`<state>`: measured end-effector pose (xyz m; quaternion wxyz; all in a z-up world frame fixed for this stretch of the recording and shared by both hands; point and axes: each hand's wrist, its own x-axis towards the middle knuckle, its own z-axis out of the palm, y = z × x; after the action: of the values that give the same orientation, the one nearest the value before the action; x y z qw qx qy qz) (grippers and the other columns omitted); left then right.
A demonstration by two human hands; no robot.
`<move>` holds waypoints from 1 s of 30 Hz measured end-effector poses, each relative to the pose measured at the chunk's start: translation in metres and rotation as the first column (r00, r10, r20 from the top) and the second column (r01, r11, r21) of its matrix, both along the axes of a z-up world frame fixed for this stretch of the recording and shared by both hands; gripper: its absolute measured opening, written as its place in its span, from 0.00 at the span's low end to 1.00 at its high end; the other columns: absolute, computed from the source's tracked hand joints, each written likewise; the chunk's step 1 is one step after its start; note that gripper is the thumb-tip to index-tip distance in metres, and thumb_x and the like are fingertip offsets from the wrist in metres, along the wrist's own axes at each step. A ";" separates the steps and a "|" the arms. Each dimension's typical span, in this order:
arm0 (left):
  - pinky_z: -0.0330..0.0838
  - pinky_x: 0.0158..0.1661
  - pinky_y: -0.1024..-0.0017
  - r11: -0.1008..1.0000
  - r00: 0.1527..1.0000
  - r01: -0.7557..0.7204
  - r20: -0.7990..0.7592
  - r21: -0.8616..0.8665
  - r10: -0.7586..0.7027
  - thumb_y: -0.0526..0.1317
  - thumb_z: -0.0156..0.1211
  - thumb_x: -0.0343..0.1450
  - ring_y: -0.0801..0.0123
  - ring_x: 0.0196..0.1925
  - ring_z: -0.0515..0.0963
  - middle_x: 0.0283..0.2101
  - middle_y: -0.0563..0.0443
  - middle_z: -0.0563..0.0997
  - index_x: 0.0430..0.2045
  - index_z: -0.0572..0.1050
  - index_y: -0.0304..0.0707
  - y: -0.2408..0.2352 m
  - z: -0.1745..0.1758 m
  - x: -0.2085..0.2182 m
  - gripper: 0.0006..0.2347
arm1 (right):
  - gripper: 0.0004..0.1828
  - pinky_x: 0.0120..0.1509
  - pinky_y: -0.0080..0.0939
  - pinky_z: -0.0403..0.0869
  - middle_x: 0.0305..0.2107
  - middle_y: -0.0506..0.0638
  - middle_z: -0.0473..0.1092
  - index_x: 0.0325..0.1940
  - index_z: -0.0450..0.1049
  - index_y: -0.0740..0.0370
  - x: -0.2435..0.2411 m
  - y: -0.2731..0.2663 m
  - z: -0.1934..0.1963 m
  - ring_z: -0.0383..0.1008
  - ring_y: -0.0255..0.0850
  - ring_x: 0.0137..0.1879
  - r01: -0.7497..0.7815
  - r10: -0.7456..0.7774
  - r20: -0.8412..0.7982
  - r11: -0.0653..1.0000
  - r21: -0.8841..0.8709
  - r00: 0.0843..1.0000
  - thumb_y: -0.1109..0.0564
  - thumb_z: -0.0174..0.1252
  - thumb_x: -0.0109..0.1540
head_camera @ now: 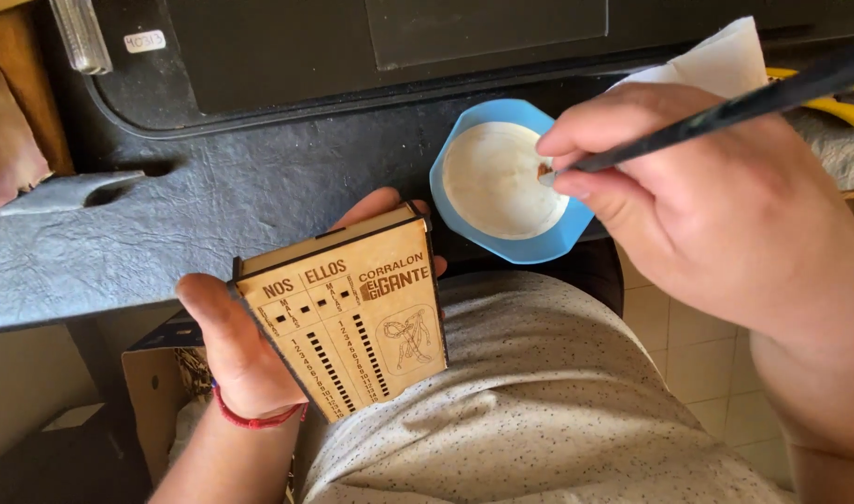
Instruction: Applying varnish to a laser-cut wooden box using a paintbrush to provide a finish.
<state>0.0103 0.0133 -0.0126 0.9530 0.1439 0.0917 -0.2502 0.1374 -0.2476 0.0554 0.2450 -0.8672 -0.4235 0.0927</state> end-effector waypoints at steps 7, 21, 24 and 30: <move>0.58 0.67 0.49 0.989 0.995 0.102 0.014 -0.106 -0.101 0.66 0.55 0.62 0.50 0.68 0.65 0.69 0.38 0.61 0.74 0.43 0.34 -0.004 -0.003 0.002 0.50 | 0.05 0.51 0.49 0.72 0.43 0.59 0.75 0.49 0.72 0.72 -0.001 0.000 -0.002 0.76 0.53 0.47 0.009 -0.009 -0.009 1.000 0.015 1.000 0.66 0.58 0.71; 0.57 0.68 0.50 0.955 0.949 0.296 0.112 -0.011 -0.293 0.69 0.48 0.59 0.51 0.72 0.60 0.72 0.37 0.55 0.73 0.40 0.36 -0.033 0.001 0.015 0.51 | 0.10 0.47 0.51 0.75 0.40 0.49 0.77 0.56 0.75 0.62 0.007 -0.010 0.013 0.78 0.47 0.46 -0.070 0.092 0.098 0.976 -0.207 0.991 0.62 0.60 0.70; 0.54 0.70 0.50 0.963 0.959 0.270 0.101 -0.021 -0.266 0.69 0.47 0.59 0.50 0.73 0.59 0.72 0.36 0.55 0.73 0.40 0.37 -0.038 0.003 0.014 0.50 | 0.09 0.37 0.56 0.76 0.47 0.52 0.76 0.55 0.73 0.60 0.009 -0.009 0.017 0.78 0.53 0.45 -0.094 0.121 0.088 0.960 -0.265 0.989 0.60 0.55 0.70; 0.55 0.70 0.48 0.965 0.960 0.263 0.107 -0.021 -0.259 0.69 0.46 0.59 0.50 0.72 0.59 0.72 0.39 0.55 0.73 0.39 0.38 -0.045 0.003 0.014 0.50 | 0.06 0.44 0.54 0.71 0.44 0.48 0.74 0.48 0.69 0.63 0.017 -0.014 0.012 0.75 0.51 0.47 -0.120 0.120 -0.016 0.960 -0.251 0.993 0.59 0.53 0.68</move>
<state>0.0243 -0.0319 -0.0100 0.9176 0.1506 0.0182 -0.3674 0.1542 -0.2617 0.0670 0.1269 -0.8639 -0.4602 0.1605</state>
